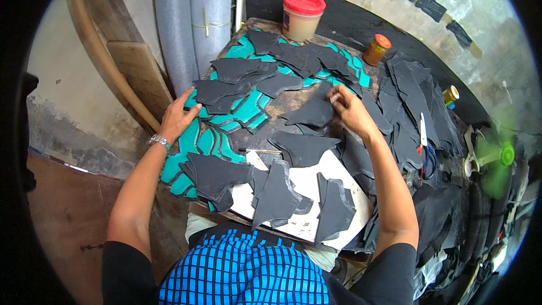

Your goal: The person sorts black rubber pieces on a workbench, repeatedly picking up individual pieces, inspecting them, and placing them into separate piles. The person also moves a stack of green rubber pieces to the side to clear space.

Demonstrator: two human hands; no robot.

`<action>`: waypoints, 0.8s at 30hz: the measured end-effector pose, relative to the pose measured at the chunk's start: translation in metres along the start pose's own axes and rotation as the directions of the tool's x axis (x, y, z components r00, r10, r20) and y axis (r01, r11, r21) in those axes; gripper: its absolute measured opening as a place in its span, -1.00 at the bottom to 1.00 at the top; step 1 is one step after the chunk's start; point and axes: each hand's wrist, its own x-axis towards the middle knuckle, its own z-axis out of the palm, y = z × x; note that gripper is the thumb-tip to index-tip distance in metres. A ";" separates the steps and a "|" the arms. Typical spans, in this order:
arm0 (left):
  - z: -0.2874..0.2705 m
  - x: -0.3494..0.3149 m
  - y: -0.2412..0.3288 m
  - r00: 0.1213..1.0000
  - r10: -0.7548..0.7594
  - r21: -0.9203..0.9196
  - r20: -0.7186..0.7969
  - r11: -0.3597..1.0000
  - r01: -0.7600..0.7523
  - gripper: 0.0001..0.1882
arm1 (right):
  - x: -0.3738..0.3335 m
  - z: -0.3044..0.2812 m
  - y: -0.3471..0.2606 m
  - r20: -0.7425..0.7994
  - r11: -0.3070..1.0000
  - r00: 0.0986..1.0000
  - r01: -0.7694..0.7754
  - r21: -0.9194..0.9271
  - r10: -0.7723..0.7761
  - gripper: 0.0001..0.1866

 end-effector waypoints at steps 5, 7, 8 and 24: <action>-0.002 -0.001 0.001 0.997 -0.043 -0.027 0.059 0.999 0.045 -0.32 | -0.005 0.013 -0.018 0.013 0.624 0.993 0.082 -0.777 -0.113 -0.79; -0.002 -0.001 0.003 0.995 -0.057 -0.013 0.081 0.998 0.058 -0.32 | 0.011 0.031 -0.034 0.103 0.696 0.989 0.146 -0.703 -0.103 -0.74; -0.003 -0.001 0.003 0.999 -0.030 -0.002 0.043 1.000 0.030 -0.32 | 0.019 0.043 -0.041 0.146 0.729 0.981 0.193 -0.657 -0.128 -0.72; 0.009 0.005 -0.014 0.970 0.236 -0.047 -0.054 0.970 -0.239 -0.55 | 0.070 0.144 -0.103 0.228 0.501 0.654 0.720 -0.480 -0.722 -0.86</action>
